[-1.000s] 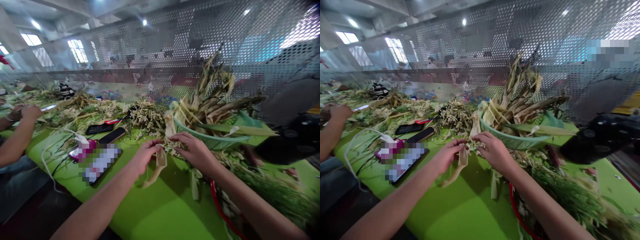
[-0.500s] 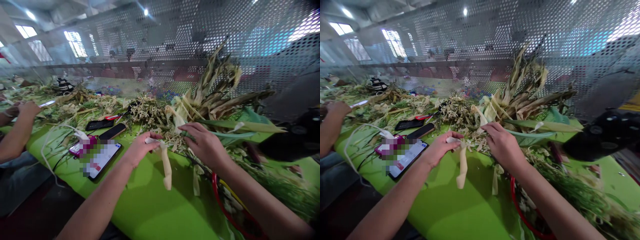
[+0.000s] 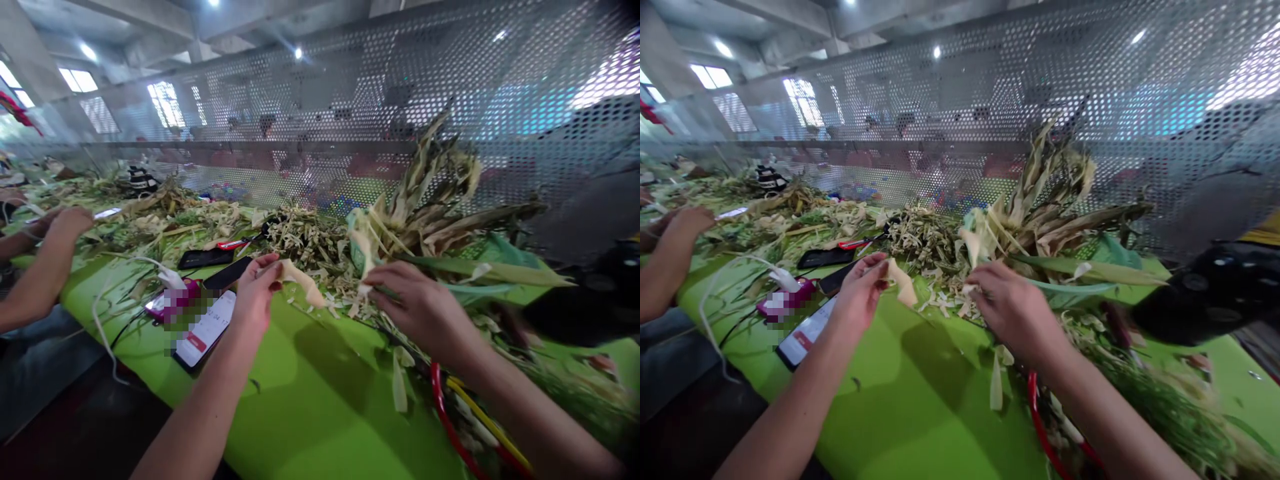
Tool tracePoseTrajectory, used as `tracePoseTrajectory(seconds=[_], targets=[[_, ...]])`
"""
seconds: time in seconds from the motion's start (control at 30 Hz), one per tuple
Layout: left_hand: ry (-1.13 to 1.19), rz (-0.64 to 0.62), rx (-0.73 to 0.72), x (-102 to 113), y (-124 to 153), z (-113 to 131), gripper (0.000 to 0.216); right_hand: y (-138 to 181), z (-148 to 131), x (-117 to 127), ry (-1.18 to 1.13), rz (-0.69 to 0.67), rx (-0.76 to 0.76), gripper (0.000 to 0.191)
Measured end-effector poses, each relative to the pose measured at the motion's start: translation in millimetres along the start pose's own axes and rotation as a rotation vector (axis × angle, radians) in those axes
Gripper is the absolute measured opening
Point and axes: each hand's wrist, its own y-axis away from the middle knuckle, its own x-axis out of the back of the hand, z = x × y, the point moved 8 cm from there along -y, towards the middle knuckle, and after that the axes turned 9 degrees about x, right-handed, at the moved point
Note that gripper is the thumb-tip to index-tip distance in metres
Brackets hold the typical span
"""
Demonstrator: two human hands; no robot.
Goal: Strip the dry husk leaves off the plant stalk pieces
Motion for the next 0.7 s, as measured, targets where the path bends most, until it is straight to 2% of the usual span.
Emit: tracePoseTrajectory(seconds=[0.07, 0.1, 0.2, 0.27, 0.37, 0.47, 0.6, 0.7], targets=[[-0.009, -0.022, 0.042, -8, 5, -12, 0.039, 4, -11, -29, -0.071, -0.145, 0.043, 0.028], [-0.014, -0.032, 0.058, -12, 7, -18, 0.039, 6, -14, -39, -0.094, -0.175, 0.039, 0.035], [-0.056, -0.04, 0.084, -21, 16, -31, 0.036, 8, -17, -50, -0.205, -0.153, -0.046, 0.053], [-0.108, -0.068, 0.106, -29, 23, -38, 0.035, 7, -18, -49, -0.3, -0.107, -0.1, 0.056], [-0.193, -0.128, 0.126, -40, 33, -47, 0.034, 4, -20, -39, -0.468, -0.006, -0.154, 0.039], [-0.309, -0.243, 0.139, -52, 41, -56, 0.039, 7, -8, -34, -0.683, 0.122, -0.299, 0.019], [-0.402, -0.427, 0.209, -64, 50, -70, 0.045, 16, 13, -41, -0.919, 0.258, -0.499, 0.019], [-0.439, -0.456, 0.241, -65, 53, -76, 0.034, 16, 14, -49, -1.044, 0.256, -0.533, 0.019]])
